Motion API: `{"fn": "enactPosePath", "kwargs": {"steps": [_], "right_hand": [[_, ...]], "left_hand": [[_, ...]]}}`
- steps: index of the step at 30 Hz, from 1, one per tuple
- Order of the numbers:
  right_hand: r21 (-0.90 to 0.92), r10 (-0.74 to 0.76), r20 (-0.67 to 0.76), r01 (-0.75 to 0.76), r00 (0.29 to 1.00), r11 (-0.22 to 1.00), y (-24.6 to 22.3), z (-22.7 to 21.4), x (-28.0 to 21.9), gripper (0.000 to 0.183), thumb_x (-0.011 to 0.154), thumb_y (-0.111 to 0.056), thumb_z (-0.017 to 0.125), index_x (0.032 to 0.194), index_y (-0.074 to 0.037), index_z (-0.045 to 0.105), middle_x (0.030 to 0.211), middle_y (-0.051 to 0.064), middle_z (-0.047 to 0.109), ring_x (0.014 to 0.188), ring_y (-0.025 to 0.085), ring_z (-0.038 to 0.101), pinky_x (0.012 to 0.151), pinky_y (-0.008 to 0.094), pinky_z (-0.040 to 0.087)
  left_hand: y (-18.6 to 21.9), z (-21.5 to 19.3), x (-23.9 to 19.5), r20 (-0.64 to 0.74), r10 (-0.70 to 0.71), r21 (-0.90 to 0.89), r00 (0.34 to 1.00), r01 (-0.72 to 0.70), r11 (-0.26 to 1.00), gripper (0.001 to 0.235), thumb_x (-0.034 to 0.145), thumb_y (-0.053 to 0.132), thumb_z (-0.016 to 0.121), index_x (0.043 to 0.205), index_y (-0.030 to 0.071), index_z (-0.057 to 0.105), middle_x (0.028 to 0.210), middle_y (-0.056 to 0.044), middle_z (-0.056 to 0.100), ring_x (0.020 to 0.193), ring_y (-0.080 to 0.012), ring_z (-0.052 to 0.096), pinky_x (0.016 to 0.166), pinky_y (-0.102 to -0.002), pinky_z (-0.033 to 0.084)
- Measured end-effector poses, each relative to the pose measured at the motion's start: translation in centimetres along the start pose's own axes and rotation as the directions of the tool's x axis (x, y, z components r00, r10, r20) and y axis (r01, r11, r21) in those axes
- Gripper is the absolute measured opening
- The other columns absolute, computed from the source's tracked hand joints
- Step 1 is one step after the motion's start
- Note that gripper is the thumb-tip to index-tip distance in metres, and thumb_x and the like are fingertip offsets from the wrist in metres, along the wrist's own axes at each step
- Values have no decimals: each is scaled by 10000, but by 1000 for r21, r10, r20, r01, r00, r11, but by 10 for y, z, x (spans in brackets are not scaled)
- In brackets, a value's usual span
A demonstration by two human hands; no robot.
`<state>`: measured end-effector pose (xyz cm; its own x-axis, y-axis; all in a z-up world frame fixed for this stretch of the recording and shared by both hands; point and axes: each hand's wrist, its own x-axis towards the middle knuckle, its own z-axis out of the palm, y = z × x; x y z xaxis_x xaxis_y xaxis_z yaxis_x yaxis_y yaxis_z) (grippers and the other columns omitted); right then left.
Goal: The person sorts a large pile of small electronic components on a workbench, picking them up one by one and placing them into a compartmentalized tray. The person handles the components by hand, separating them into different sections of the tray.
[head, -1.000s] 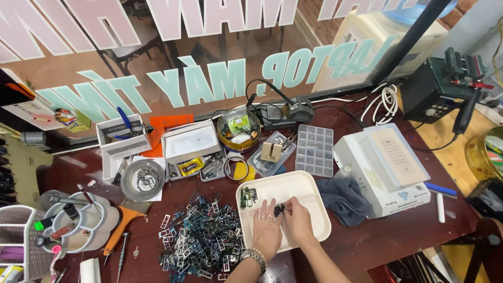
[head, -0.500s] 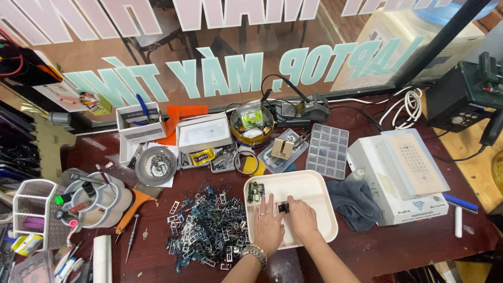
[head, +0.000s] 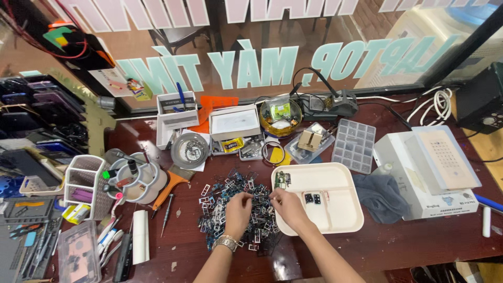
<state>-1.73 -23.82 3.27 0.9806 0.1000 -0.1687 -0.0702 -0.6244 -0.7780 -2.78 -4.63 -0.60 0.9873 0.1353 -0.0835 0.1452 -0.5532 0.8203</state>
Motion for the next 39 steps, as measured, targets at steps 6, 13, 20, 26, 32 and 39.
{"fn": "enactPosePath", "kwargs": {"steps": [6, 13, 20, 26, 32, 39], "right_hand": [[50, -84, 182, 76, 980, 996, -18, 60, -3, 149, 843, -53, 719, 992, -45, 712, 804, 109, 740, 727, 230, 711, 701, 351, 564], [-154, -159, 205, 192, 966, 969, -45, 103, -13, 365, 806, -3, 709, 1156, -83, 643, 1001, 125, 680, 974, 321, 670, 858, 422, 536], [-327, -174, 141, 211, 975, 921, -61, 120, -23, 464, 797, -2, 718, 1218, -132, 570, 1186, 148, 543, 1097, 377, 609, 892, 477, 521], [-156, -32, -36, 26, 999, 987, -54, 120, -24, 137, 874, -104, 734, 984, -81, 656, 993, 109, 581, 877, 308, 653, 786, 417, 521], [354, 234, 68, -243, 970, 903, -34, 114, -5, 139, 914, -155, 728, 1005, -50, 735, 836, 41, 744, 722, 119, 656, 673, 274, 536], [524, 246, 150, -288, 957, 802, -18, 114, 2, 215, 915, -112, 714, 1106, -45, 787, 878, 8, 761, 707, 60, 639, 667, 221, 552]], "left_hand": [[-71, -48, 3, -26, -104, 35, 994, 104, 994, 160, 833, 90, 718, 972, 32, 774, 865, -143, 780, 782, -273, 761, 746, -375, 591], [-83, -57, -10, 60, -37, 241, 998, 21, 970, 276, 710, 61, 805, 983, 97, 787, 966, -130, 699, 920, -323, 689, 823, -439, 555], [-73, -68, -16, 92, -2, 257, 996, -21, 966, 91, 774, 45, 739, 864, 53, 730, 883, -106, 730, 874, -296, 717, 792, -421, 565], [-85, -80, -6, 172, -233, -160, 957, 261, 952, 126, 798, 76, 808, 890, 9, 755, 789, -82, 784, 722, -158, 762, 686, -312, 608], [-98, -70, 5, 344, -288, -532, 894, 438, 725, 111, 850, 12, 776, 944, -43, 754, 856, -91, 769, 744, -140, 720, 682, -272, 617], [-94, -46, 14, 437, -169, -604, 883, 428, 673, 141, 847, -25, 757, 981, -70, 745, 908, -119, 770, 791, -151, 736, 735, -273, 635]]}}
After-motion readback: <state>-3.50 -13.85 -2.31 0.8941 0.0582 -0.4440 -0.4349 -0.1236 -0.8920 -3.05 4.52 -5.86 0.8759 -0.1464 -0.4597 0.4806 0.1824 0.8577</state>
